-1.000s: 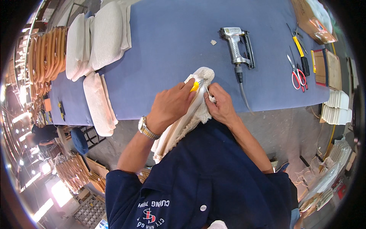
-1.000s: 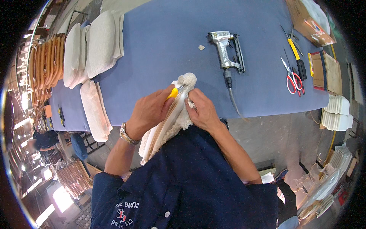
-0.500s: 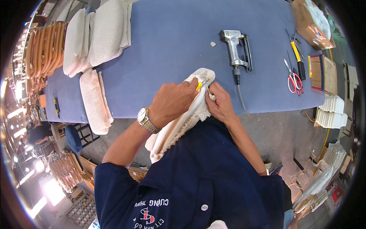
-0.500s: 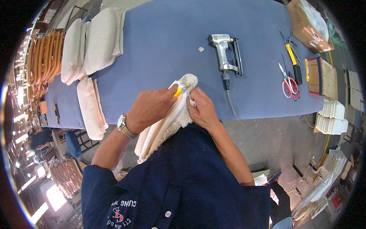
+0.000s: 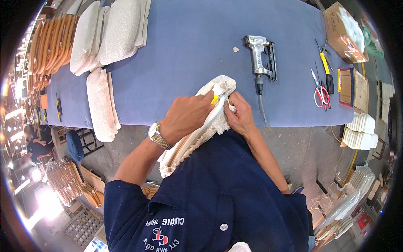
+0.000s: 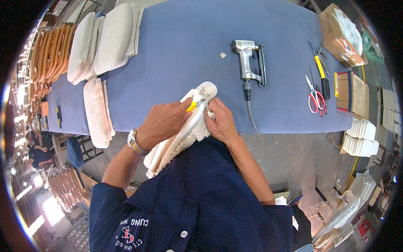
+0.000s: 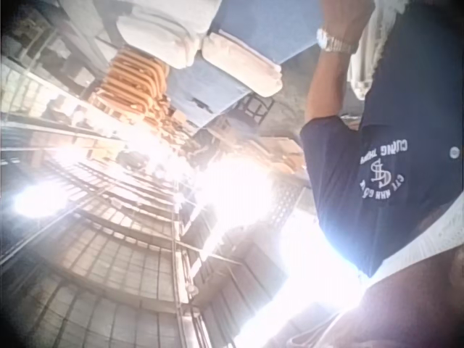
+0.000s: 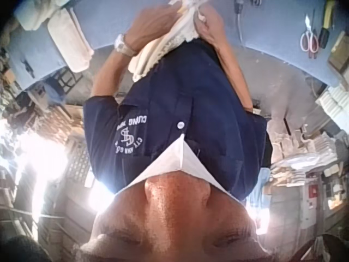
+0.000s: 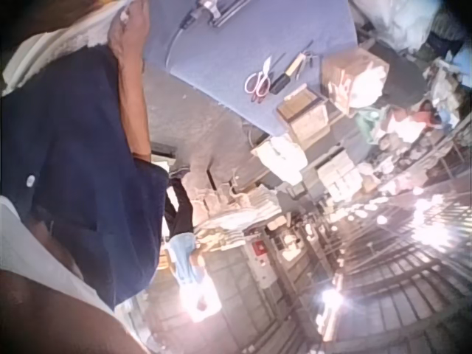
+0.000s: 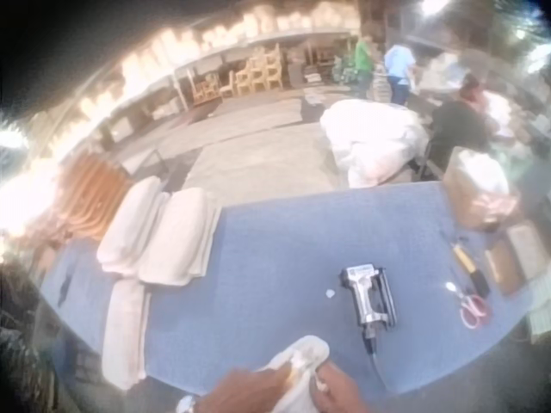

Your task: The person trims excess fabric from a cushion cover using a utility knife, then uses a staple gun to secure the fabric edges. The person repeats this process on multiple cushion covers, folding and stapling the fabric to complete the assembly.

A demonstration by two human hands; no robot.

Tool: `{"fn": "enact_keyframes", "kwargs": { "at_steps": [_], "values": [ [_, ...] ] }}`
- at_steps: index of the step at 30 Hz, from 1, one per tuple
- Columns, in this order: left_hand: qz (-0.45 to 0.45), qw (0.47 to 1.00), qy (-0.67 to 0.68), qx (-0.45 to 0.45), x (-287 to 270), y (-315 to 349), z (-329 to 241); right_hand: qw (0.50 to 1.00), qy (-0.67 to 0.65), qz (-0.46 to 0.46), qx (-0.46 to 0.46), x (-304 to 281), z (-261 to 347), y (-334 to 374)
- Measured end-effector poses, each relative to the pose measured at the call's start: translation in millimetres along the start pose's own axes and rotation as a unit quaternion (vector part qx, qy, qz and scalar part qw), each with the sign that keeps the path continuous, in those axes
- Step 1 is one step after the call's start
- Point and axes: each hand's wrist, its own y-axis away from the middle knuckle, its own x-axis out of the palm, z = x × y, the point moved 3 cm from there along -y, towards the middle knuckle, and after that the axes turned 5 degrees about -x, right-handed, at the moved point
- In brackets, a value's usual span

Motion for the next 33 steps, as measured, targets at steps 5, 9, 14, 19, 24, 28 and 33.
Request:
{"fn": "enact_keyframes", "kwargs": {
  "at_steps": [5, 9, 14, 19, 24, 28, 33],
  "values": [
    [-0.068, 0.991, 0.113, 0.002, 20.4, 11.4, 13.8, 1.000, -0.014, -0.006, 0.012, -0.4, -10.8, 5.5],
    [-0.121, 0.949, 0.289, -0.013, 42.6, 17.7, 29.2, 0.995, -0.001, -0.021, 0.102, -0.3, 3.7, -2.9],
    [-0.072, 0.849, 0.513, -0.104, 51.1, 22.8, 38.3, 0.988, 0.098, -0.012, 0.120, 1.1, 9.7, -10.7],
    [-0.141, 0.890, 0.428, -0.072, 49.5, 25.6, 31.1, 0.993, 0.094, -0.006, 0.066, -1.4, 0.8, -6.5],
    [-0.184, 0.907, 0.373, -0.060, 47.8, 26.8, 26.2, 0.988, -0.060, -0.016, 0.143, -1.9, -21.2, 5.4],
    [-0.186, 0.920, 0.342, -0.048, 43.3, 25.9, 23.3, 0.987, -0.001, 0.001, 0.159, -6.6, -14.9, 1.8],
    [-0.224, 0.928, 0.297, -0.006, 47.3, 25.6, 22.3, 0.975, 0.118, 0.028, 0.186, -9.3, 9.4, -13.1]
  ]
}}
